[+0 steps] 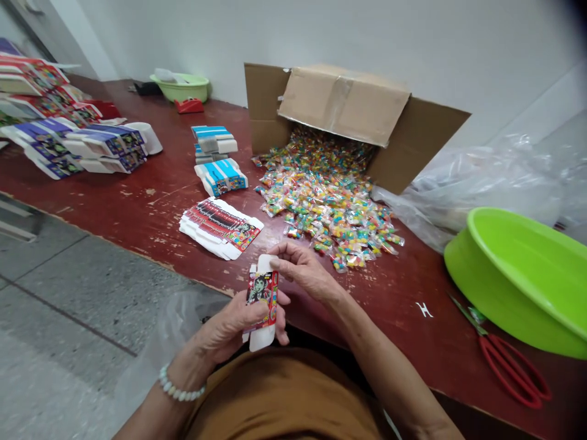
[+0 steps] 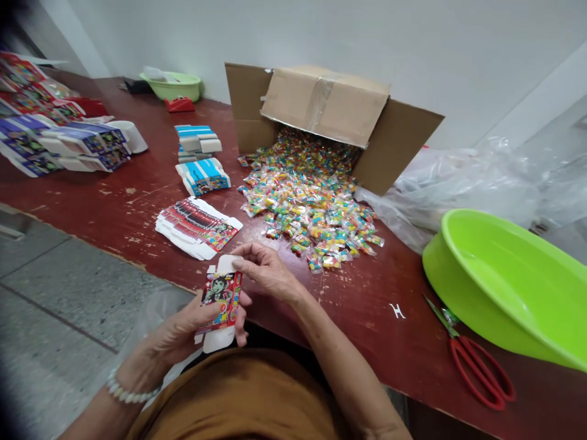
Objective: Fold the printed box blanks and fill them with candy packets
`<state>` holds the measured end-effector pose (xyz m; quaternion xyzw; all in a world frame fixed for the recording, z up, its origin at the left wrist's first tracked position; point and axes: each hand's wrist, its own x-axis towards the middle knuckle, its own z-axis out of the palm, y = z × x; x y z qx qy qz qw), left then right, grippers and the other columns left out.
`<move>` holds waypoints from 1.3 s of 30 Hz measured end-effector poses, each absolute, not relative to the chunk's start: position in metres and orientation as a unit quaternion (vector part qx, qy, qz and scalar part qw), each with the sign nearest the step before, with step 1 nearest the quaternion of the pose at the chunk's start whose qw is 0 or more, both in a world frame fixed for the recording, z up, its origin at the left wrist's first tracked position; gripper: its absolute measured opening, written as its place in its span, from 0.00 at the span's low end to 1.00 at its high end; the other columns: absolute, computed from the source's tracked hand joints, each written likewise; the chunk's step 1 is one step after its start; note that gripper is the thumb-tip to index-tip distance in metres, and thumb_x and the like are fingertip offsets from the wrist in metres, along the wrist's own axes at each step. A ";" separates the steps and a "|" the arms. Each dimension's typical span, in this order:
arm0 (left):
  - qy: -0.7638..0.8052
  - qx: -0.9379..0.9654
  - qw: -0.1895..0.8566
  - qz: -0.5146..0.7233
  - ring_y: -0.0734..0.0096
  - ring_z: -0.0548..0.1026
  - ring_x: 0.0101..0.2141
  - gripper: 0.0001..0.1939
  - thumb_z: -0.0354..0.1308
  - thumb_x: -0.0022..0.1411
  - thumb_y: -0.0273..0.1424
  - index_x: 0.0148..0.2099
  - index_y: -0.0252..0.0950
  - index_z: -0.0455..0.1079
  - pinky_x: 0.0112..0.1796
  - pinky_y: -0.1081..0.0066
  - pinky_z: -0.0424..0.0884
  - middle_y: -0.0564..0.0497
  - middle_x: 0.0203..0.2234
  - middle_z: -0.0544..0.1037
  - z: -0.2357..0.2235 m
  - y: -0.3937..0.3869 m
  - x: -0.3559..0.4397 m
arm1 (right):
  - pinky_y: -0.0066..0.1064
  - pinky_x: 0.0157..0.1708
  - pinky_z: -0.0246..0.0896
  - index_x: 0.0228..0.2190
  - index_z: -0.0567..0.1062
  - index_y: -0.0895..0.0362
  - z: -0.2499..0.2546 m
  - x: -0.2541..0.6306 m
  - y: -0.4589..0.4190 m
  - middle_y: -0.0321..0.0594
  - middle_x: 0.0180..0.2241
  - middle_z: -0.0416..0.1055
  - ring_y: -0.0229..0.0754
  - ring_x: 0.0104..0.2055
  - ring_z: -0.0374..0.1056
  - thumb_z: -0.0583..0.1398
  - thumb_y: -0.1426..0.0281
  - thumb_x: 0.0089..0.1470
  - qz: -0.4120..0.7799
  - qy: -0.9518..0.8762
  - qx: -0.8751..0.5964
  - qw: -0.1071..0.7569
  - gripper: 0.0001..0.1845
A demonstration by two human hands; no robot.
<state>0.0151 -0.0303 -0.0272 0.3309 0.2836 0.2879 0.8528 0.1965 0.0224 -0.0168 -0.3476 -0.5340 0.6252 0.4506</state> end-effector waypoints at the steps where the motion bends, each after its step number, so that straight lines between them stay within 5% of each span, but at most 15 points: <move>1: 0.294 0.337 0.845 0.293 0.61 0.83 0.28 0.22 0.75 0.52 0.42 0.44 0.33 0.79 0.35 0.66 0.78 0.48 0.27 0.83 -0.027 -0.030 0.016 | 0.25 0.28 0.59 0.36 0.76 0.56 -0.017 0.197 0.022 0.33 0.29 0.71 0.32 0.27 0.61 0.69 0.55 0.52 0.625 -0.534 -0.345 0.453 0.18; 6: 0.372 0.363 0.783 0.342 0.65 0.82 0.23 0.19 0.76 0.50 0.39 0.37 0.32 0.77 0.28 0.71 0.77 0.48 0.24 0.83 -0.026 -0.027 0.017 | 0.27 0.34 0.65 0.47 0.75 0.53 -0.019 0.196 0.008 0.36 0.36 0.74 0.36 0.34 0.68 0.71 0.57 0.49 0.671 -0.481 -0.320 0.465 0.26; 12: 0.428 0.347 0.743 0.380 0.66 0.80 0.21 0.21 0.78 0.45 0.42 0.32 0.32 0.76 0.26 0.72 0.77 0.48 0.21 0.83 -0.030 -0.025 0.027 | 0.27 0.20 0.60 0.42 0.75 0.54 -0.028 0.184 -0.015 0.29 0.23 0.67 0.32 0.18 0.59 0.66 0.56 0.55 0.741 -0.405 -0.333 0.419 0.18; 15: 0.455 0.370 0.696 0.414 0.65 0.82 0.29 0.23 0.77 0.47 0.42 0.40 0.33 0.76 0.32 0.71 0.79 0.48 0.29 0.85 -0.031 -0.025 0.030 | 0.25 0.25 0.62 0.35 0.76 0.57 -0.030 0.182 -0.011 0.33 0.27 0.72 0.32 0.24 0.64 0.67 0.61 0.53 0.640 -0.439 -0.411 0.478 0.13; 20: 0.500 0.372 0.568 0.537 0.65 0.83 0.31 0.39 0.78 0.43 0.37 0.54 0.41 0.63 0.34 0.67 0.81 0.54 0.33 0.84 -0.027 -0.030 0.029 | 0.27 0.31 0.66 0.46 0.71 0.55 -0.031 0.183 -0.004 0.32 0.29 0.74 0.36 0.31 0.70 0.67 0.69 0.47 0.583 -0.420 -0.460 0.523 0.23; 23: 0.508 0.407 0.524 0.549 0.66 0.83 0.32 0.39 0.76 0.46 0.36 0.57 0.41 0.63 0.34 0.70 0.80 0.54 0.34 0.83 -0.027 -0.034 0.028 | 0.27 0.30 0.64 0.45 0.71 0.53 -0.034 0.181 -0.007 0.30 0.28 0.73 0.36 0.29 0.69 0.68 0.67 0.47 0.590 -0.427 -0.439 0.526 0.22; 27: 0.507 0.435 0.535 0.517 0.68 0.81 0.33 0.29 0.74 0.49 0.39 0.51 0.38 0.70 0.35 0.73 0.78 0.52 0.34 0.83 -0.033 -0.032 0.023 | 0.29 0.34 0.64 0.37 0.77 0.55 -0.041 0.181 -0.008 0.34 0.30 0.74 0.36 0.31 0.68 0.69 0.61 0.49 0.612 -0.436 -0.405 0.520 0.15; 32: 0.496 0.452 0.585 0.455 0.72 0.76 0.30 0.19 0.70 0.56 0.44 0.42 0.36 0.73 0.33 0.75 0.74 0.53 0.30 0.81 -0.040 -0.023 0.010 | 0.29 0.31 0.61 0.26 0.76 0.58 -0.048 0.190 0.005 0.35 0.25 0.74 0.34 0.26 0.65 0.74 0.56 0.42 0.666 -0.408 -0.418 0.464 0.20; 36: 0.492 0.462 0.598 0.433 0.75 0.75 0.28 0.20 0.69 0.57 0.46 0.40 0.36 0.72 0.30 0.78 0.72 0.55 0.28 0.79 -0.038 -0.021 0.007 | 0.27 0.29 0.61 0.34 0.77 0.57 -0.045 0.192 0.011 0.31 0.26 0.74 0.33 0.24 0.66 0.78 0.62 0.31 0.715 -0.378 -0.402 0.428 0.27; 39: 0.485 0.394 0.625 0.469 0.71 0.77 0.26 0.28 0.74 0.50 0.46 0.47 0.41 0.67 0.28 0.75 0.74 0.57 0.28 0.81 -0.031 -0.024 0.012 | 0.29 0.34 0.65 0.35 0.78 0.58 -0.041 0.187 0.006 0.34 0.29 0.76 0.35 0.29 0.70 0.76 0.62 0.37 0.693 -0.407 -0.396 0.444 0.23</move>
